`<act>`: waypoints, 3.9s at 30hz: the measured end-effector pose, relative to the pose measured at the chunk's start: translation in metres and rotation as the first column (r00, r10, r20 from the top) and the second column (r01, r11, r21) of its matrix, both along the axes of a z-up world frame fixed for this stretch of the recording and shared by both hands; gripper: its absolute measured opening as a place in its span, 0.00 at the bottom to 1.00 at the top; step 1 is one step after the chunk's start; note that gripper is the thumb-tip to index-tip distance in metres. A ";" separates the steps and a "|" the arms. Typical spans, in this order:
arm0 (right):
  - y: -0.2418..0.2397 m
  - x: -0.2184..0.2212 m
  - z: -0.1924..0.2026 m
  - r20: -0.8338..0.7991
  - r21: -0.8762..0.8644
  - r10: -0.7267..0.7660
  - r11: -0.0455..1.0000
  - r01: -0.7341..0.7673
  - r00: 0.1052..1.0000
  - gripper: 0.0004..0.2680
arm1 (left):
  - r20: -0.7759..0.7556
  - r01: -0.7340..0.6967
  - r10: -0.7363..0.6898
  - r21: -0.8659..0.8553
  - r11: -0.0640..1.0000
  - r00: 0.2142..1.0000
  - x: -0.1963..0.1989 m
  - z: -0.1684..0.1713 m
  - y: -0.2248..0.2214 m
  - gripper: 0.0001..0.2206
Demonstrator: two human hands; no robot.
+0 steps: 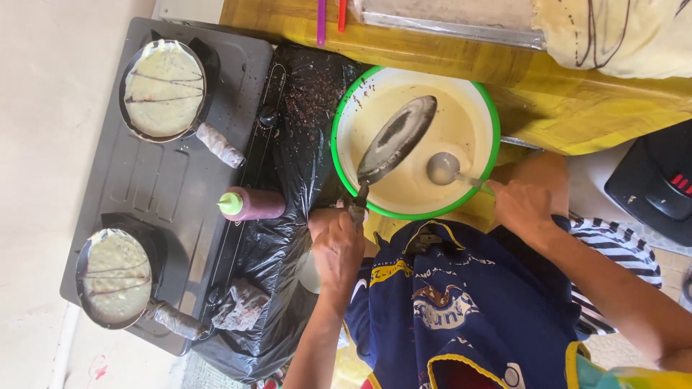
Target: Preparing thin crepes by ladling batter into pans, spreading it by tilting, and adding chocolate sauce from a squeeze bottle.
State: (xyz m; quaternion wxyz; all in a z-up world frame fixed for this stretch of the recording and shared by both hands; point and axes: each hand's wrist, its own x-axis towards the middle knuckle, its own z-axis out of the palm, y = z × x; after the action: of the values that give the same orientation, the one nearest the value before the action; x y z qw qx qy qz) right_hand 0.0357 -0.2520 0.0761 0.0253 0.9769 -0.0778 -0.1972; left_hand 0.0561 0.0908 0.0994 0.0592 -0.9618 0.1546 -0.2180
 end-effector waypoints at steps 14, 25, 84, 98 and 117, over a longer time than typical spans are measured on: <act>0.004 0.015 -0.006 -0.117 0.013 0.043 0.999 -0.041 0.992 0.17 | -0.190 -0.057 0.001 -0.292 0.955 0.982 0.026 0.023 -0.008 0.16; 0.312 0.230 0.087 -0.190 0.929 0.125 0.343 0.137 0.974 0.31 | -0.683 -0.937 -0.642 -0.267 -0.228 0.350 -0.047 -0.085 -0.057 0.15; -0.267 0.293 0.079 0.621 -0.554 0.114 0.763 0.332 0.775 0.10 | -0.766 -0.948 -0.606 -0.009 -0.320 0.212 0.034 -0.030 -0.108 0.25; 0.191 0.051 0.018 -0.213 0.861 0.007 -0.471 0.191 0.977 0.21 | -0.505 -0.584 -0.308 -0.762 -0.278 0.806 -0.015 0.052 -0.043 0.23; 0.290 0.142 -0.006 0.099 0.988 -0.147 -0.106 -0.115 0.984 0.15 | -0.745 -0.660 0.075 -0.629 -0.410 0.663 -0.144 0.043 0.115 0.13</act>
State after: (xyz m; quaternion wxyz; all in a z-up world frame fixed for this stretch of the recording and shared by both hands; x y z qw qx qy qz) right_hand 0.1777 0.0380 0.0706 -0.7187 0.6829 0.0810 -0.1025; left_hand -0.0877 0.2058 0.1425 -0.6497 -0.6310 -0.4234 -0.0205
